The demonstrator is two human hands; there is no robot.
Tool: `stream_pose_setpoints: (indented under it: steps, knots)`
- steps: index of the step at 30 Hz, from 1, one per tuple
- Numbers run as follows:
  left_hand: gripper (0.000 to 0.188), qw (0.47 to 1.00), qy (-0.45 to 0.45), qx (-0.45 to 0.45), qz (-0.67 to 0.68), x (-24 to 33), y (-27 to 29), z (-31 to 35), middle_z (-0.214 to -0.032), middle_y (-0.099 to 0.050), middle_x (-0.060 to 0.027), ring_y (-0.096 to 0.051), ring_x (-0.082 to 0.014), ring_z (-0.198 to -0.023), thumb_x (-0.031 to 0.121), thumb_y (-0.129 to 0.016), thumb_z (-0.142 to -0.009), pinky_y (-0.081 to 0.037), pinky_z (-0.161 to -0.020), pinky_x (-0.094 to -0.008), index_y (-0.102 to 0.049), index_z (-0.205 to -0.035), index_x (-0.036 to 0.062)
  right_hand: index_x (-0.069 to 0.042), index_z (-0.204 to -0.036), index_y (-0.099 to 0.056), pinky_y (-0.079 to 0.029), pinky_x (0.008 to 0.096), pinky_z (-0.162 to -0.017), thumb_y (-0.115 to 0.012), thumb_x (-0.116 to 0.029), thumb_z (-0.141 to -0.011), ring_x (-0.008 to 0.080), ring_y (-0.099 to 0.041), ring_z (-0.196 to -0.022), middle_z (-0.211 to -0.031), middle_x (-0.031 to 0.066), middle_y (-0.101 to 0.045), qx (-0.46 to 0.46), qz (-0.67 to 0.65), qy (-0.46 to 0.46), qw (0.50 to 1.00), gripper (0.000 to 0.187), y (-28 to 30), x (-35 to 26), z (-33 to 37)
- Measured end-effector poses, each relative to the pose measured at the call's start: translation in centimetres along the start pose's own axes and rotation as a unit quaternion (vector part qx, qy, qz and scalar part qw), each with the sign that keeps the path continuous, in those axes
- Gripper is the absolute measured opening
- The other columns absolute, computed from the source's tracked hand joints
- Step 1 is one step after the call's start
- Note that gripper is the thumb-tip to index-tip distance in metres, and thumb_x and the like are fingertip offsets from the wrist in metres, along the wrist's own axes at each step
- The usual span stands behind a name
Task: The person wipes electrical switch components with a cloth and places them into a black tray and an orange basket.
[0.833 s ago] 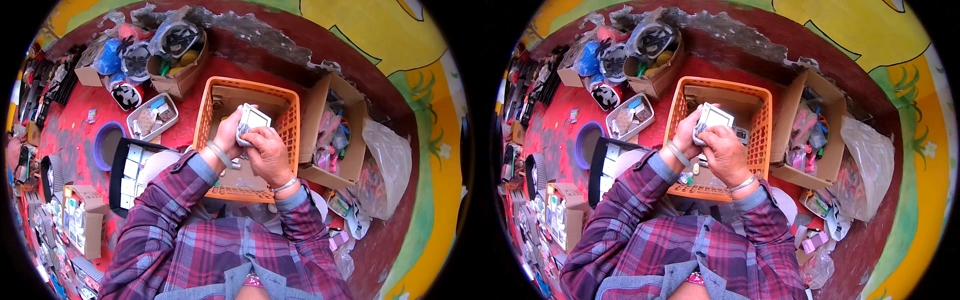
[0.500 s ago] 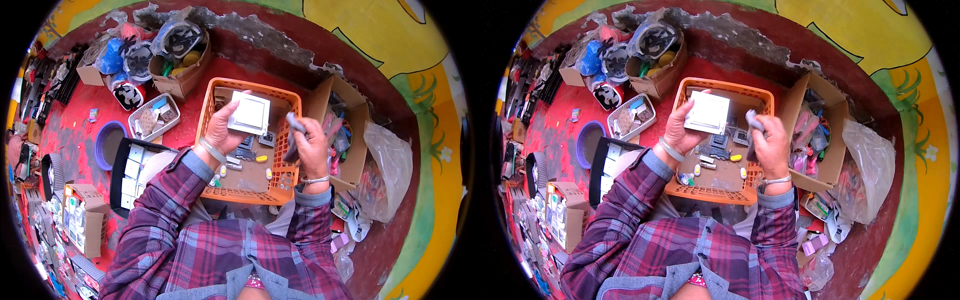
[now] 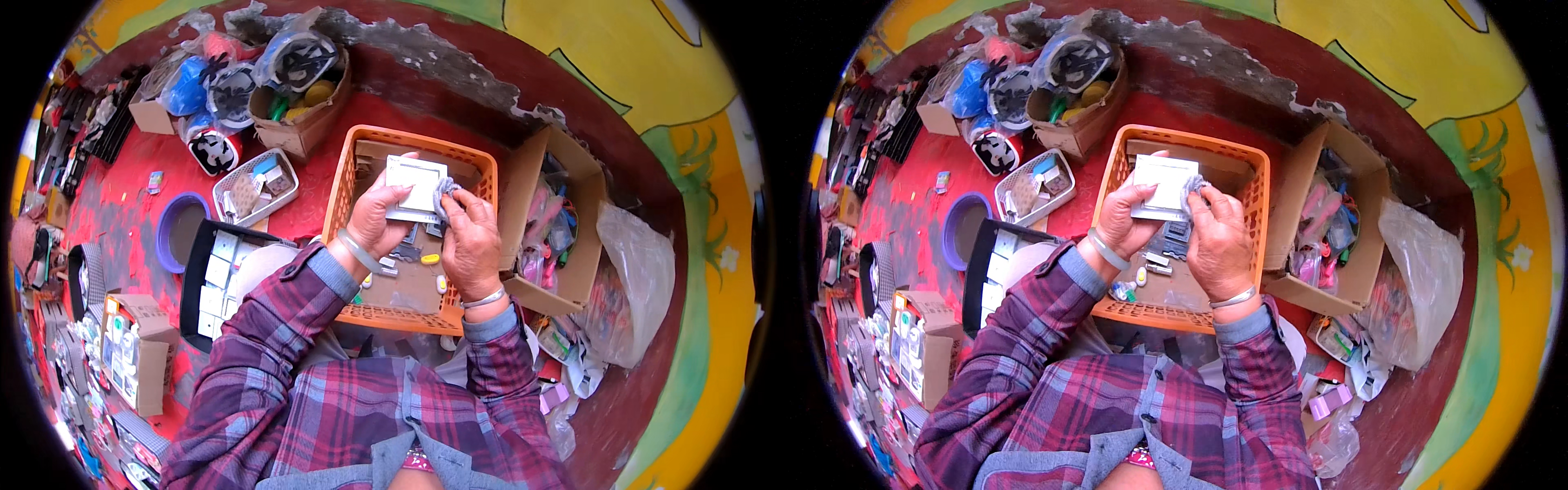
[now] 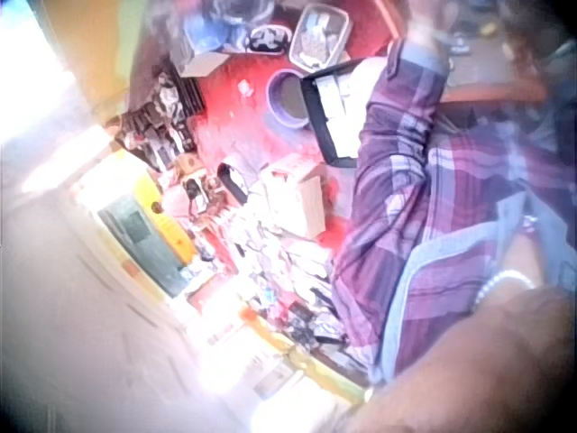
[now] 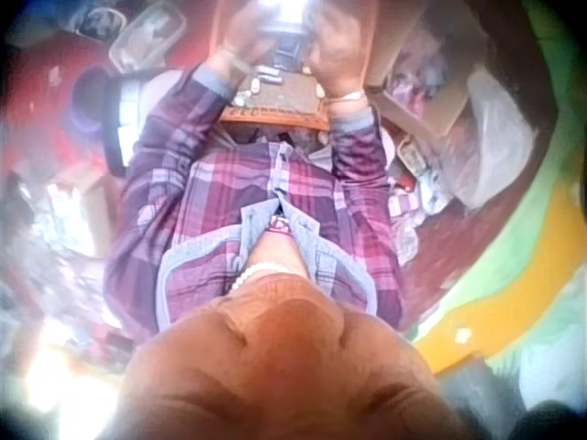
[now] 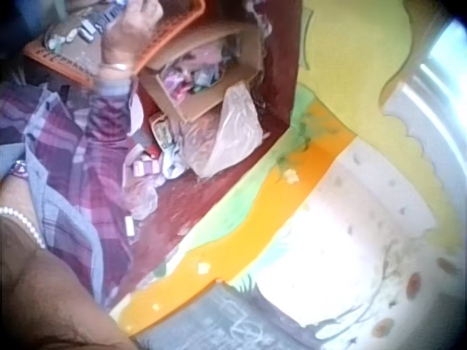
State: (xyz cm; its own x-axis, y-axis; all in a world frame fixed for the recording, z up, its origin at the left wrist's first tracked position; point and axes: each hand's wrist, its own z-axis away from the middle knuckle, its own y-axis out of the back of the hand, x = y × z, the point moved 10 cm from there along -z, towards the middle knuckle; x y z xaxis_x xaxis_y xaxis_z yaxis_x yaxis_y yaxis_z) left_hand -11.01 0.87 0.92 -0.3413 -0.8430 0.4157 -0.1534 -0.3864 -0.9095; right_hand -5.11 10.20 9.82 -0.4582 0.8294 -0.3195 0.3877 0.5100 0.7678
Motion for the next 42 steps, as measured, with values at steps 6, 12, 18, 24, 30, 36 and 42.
stream_pose_setpoints:
  steps: [6,12,18,24,30,36,42]
  knots:
    - [0.050,0.996,-0.072,0.046,0.020,1.0,0.8,0.2,-0.119,-0.054,-0.0158,-0.055,-0.0285,-0.111,0.004,-0.050,-0.085,-0.044,-0.099,-0.0417,-0.037,-0.134,0.0038,0.002,-0.109,-0.061,-0.047,0.0403,-0.085,-0.058,0.003,-0.073,0.0348,-0.054,-0.098,-0.108,0.0179,-0.058,0.025,0.004,-0.029,0.999,0.036,-0.8,-1.1,1.0]
    - [0.045,0.992,-0.087,0.086,-0.007,0.5,1.5,0.2,-0.115,-0.055,-0.0131,-0.058,-0.0248,-0.103,0.004,-0.044,-0.088,-0.049,-0.090,-0.0381,-0.039,-0.133,0.0074,0.002,-0.108,-0.061,-0.048,0.0383,-0.082,-0.060,0.001,-0.068,0.0315,-0.055,-0.095,-0.105,0.0147,-0.057,0.007,0.024,0.029,0.999,0.039,-1.2,-4.5,1.2]
    - [0.047,0.996,-0.040,0.077,-0.033,-0.6,1.9,0.2,-0.121,-0.054,-0.0149,-0.056,-0.0274,-0.107,0.012,-0.044,-0.089,-0.046,-0.096,-0.0409,-0.040,-0.136,0.0060,0.000,-0.106,-0.062,-0.050,0.0366,-0.081,-0.061,0.000,-0.067,0.0293,-0.057,-0.093,-0.104,0.0119,-0.058,0.002,-0.014,0.085,0.996,0.039,-1.2,-5.8,0.9]
    - [0.039,0.992,-0.041,0.091,0.077,0.5,3.2,-0.7,-0.119,-0.055,-0.0149,-0.055,-0.0302,-0.111,0.010,-0.047,-0.090,-0.044,-0.098,-0.0457,-0.045,-0.129,0.0033,-0.003,-0.104,-0.066,-0.050,0.0361,-0.081,-0.058,0.003,-0.070,0.0286,-0.057,-0.094,-0.102,0.0105,-0.061,0.037,0.040,0.038,0.998,0.036,0.2,-1.5,0.6]
    - [0.043,0.991,-0.015,0.069,0.117,0.8,2.3,-0.6,-0.127,-0.053,-0.0164,-0.053,-0.0320,-0.115,0.013,-0.048,-0.091,-0.042,-0.100,-0.0490,-0.044,-0.133,0.0047,-0.001,-0.108,-0.066,-0.050,0.0270,-0.077,-0.055,-0.001,-0.087,0.0161,-0.063,-0.084,-0.096,0.0071,-0.066,0.040,-0.330,-0.293,0.896,0.024,-1.5,10.3,2.7]
    - [0.058,0.997,0.002,0.008,0.078,1.1,-0.4,-0.2,-0.130,-0.049,-0.0203,-0.049,-0.0366,-0.122,0.012,-0.053,-0.084,-0.037,-0.102,-0.0622,-0.036,-0.139,0.0072,0.003,-0.120,-0.056,-0.052,0.0306,-0.084,-0.051,-0.012,-0.095,0.0176,-0.064,-0.093,-0.106,0.0113,-0.065,0.121,-0.670,-0.390,0.621,0.029,-2.8,13.3,4.4]
    - [0.075,0.998,0.036,-0.039,0.028,0.5,-1.4,0.1,-0.130,-0.049,-0.0176,-0.051,-0.0348,-0.120,0.008,-0.061,-0.075,-0.038,-0.101,-0.0591,-0.029,-0.143,0.0092,0.002,-0.132,-0.045,-0.048,0.0385,-0.095,-0.056,-0.016,-0.092,0.0256,-0.059,-0.109,-0.124,0.0157,-0.056,0.096,-0.777,-0.300,0.545,0.044,0.6,8.0,1.7]
